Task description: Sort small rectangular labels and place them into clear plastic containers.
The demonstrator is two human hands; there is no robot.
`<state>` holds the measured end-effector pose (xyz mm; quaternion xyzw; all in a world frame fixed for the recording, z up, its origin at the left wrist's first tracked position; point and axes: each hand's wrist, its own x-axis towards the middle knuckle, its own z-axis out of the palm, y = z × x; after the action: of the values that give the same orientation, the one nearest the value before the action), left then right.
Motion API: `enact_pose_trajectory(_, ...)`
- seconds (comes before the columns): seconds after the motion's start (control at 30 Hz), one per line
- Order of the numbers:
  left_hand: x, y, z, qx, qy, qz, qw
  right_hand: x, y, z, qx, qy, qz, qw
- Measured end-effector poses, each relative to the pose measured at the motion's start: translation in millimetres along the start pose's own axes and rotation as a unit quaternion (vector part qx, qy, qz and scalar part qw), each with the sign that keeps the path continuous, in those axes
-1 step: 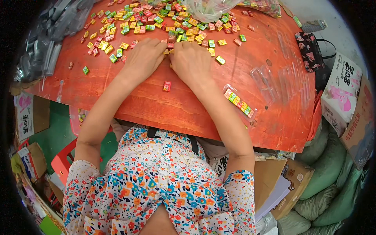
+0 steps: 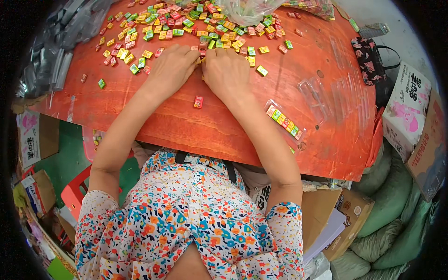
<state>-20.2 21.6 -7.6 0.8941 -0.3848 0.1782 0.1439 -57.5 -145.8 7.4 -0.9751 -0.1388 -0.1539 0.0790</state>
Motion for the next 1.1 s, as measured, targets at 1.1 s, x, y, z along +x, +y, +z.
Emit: enact_pose_trajectory(1.1,78,-25,22,-0.088,-0.128,-0.104,0.982,38,57,21,-0.002,0.023,-0.095,0.995)
